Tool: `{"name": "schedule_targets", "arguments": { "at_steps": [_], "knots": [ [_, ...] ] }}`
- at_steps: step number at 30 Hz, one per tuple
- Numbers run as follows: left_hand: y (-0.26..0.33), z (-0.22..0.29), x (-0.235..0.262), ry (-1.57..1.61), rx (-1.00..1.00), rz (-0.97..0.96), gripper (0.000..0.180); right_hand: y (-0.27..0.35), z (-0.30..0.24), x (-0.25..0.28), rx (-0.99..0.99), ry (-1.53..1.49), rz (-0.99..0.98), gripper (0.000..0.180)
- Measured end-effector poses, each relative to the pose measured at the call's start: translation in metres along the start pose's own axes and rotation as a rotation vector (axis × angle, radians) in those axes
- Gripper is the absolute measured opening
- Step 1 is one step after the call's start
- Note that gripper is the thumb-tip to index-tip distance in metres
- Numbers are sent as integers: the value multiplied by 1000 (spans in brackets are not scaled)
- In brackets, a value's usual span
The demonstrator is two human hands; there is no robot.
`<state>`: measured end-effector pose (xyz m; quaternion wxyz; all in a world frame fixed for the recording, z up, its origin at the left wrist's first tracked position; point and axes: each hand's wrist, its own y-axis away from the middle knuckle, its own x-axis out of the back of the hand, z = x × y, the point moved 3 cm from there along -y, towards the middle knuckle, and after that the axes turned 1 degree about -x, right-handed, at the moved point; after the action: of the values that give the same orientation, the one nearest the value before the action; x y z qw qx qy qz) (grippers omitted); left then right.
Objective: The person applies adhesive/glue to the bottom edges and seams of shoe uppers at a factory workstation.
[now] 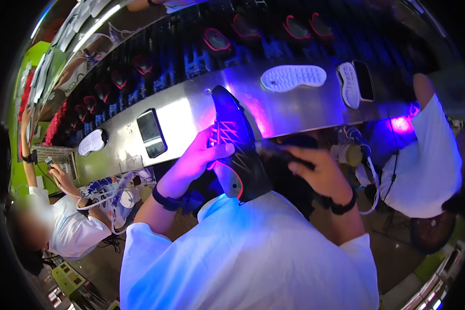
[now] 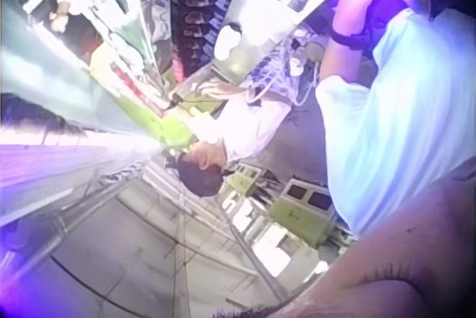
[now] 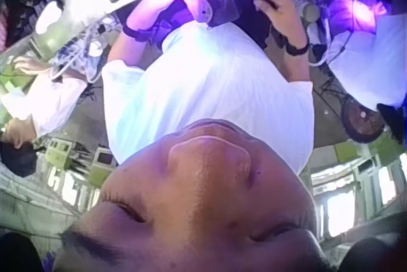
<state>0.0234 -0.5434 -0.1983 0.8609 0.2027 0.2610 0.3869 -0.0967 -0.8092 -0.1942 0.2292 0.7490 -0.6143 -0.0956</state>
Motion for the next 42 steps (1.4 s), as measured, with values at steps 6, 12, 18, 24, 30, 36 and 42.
{"name": "schedule_targets", "arguments": {
  "at_steps": [6,12,18,24,30,36,42],
  "knots": [
    [13,-9,13,61,-115,31,63,-28,-21,-9,123,14,-13,42],
    [33,-7,27,87,-178,166,63,-8,-43,-3,94,144,-231,43],
    [35,-6,26,90,-106,222,56,8,-39,-3,22,141,-169,41],
    [19,-12,18,222,-114,226,48,22,-17,1,66,121,-48,42],
    [8,-8,2,466,72,134,39,18,-21,12,181,196,109,42],
    [6,-15,-8,764,166,75,41,5,-67,29,323,470,112,45],
    [11,-33,-3,971,265,50,49,-12,-91,32,338,490,102,48]
  ]
}}
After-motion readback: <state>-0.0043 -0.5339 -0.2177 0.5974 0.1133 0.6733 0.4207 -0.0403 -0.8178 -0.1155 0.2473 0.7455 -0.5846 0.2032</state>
